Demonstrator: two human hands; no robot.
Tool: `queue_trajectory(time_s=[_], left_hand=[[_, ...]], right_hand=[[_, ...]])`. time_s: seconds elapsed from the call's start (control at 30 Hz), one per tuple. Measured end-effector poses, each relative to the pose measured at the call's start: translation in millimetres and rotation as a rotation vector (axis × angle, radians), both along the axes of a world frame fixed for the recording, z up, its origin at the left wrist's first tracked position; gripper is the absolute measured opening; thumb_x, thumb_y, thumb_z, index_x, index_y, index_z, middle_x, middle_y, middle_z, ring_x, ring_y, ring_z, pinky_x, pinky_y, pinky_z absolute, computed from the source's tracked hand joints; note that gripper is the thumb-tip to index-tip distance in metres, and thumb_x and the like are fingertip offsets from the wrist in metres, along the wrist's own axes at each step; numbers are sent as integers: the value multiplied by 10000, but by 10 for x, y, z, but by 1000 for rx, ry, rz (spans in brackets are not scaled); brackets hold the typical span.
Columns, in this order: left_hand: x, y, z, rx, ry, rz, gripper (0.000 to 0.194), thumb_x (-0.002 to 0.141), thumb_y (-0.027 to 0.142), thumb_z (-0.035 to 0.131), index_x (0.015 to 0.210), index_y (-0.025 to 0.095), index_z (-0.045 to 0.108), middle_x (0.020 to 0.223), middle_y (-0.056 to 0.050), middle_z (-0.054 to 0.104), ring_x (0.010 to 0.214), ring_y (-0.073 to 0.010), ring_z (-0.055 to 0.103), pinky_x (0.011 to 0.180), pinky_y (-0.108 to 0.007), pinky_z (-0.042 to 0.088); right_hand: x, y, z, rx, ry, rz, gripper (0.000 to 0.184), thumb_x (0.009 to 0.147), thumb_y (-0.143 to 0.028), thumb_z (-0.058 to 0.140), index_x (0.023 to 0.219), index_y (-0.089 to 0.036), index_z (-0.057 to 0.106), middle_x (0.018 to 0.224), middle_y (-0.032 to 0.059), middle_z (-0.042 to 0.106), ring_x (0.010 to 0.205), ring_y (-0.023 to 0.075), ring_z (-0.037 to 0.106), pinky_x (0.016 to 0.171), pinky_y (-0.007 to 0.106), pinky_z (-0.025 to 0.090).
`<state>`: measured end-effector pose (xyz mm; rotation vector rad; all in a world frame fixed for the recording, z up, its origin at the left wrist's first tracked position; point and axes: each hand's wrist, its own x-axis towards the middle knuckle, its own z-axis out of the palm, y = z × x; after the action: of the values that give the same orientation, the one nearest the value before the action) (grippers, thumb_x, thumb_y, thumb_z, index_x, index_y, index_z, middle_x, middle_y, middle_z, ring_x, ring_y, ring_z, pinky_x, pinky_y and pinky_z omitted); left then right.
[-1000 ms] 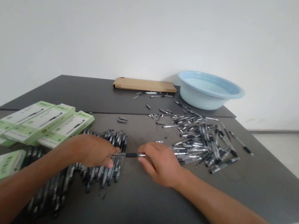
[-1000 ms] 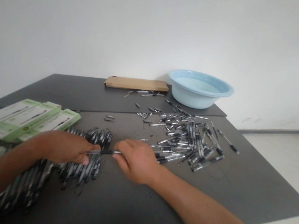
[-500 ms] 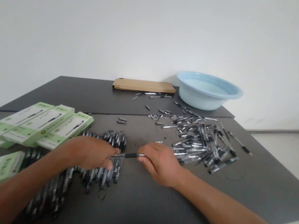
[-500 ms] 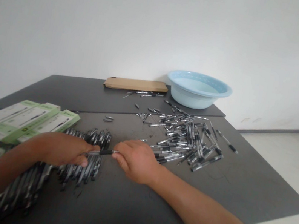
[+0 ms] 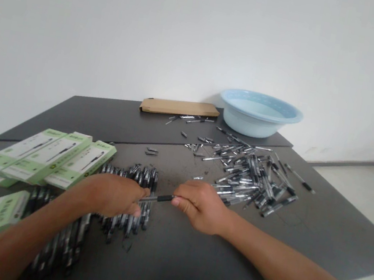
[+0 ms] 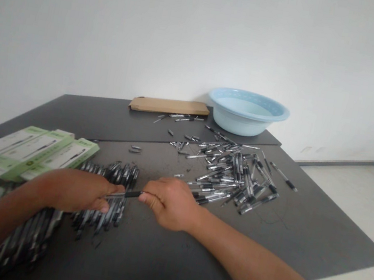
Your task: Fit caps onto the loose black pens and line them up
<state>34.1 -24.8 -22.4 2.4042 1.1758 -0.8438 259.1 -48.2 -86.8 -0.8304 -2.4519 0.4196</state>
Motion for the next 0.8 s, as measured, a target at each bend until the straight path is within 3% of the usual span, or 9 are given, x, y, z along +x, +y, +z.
queue_trajectory(time_s=[0.2,0.3,0.37,0.43,0.67,0.73,0.8], left_hand=[[-15,-19,27,2,-37,9,329,834,339,486,1118,217,597,974,-110,699,870,-298,651,687,-347,494],[-69,-3,47,2,-53,-3,355,848,343,462,1162,221,577,1001,-110,694,890,-286,647,709,-338,492],[-110,14,57,9,-53,-7,398,858,358,447,1216,216,548,1044,-126,683,921,-289,639,741,-352,487],[-139,28,62,19,-37,2,435,862,373,443,1255,204,523,1083,-144,670,953,-295,629,768,-368,481],[-108,31,54,12,17,10,517,867,383,438,1342,180,447,1148,-170,640,1001,-324,608,789,-413,481],[-111,30,48,16,1,-1,516,865,385,436,1336,175,456,1159,-170,635,1013,-325,603,794,-409,481],[-127,30,47,24,-26,-7,507,866,381,430,1327,175,468,1163,-165,635,1021,-320,601,803,-404,480]], right_hand=[[-12,1,17,-66,9,-6,252,940,-325,401,786,-178,537,705,10,569,657,126,529,619,223,355],[-11,11,56,-9,-46,9,232,914,-388,449,953,-184,552,829,44,625,767,163,570,679,251,385],[41,56,90,35,-98,-26,334,879,-443,497,1099,-192,520,916,66,644,848,196,582,718,279,398],[163,153,109,65,-131,-152,397,864,-450,519,1171,-201,487,927,69,656,857,214,591,719,296,402],[890,748,-11,79,-102,-808,207,904,-305,450,1056,-195,540,852,51,685,762,201,623,651,277,396],[946,864,-52,55,-209,-882,225,915,-308,424,1058,-186,546,894,66,688,811,208,625,677,279,401],[868,928,-88,33,-339,-850,261,923,-309,402,1096,-173,543,967,90,679,893,213,615,727,282,407]])
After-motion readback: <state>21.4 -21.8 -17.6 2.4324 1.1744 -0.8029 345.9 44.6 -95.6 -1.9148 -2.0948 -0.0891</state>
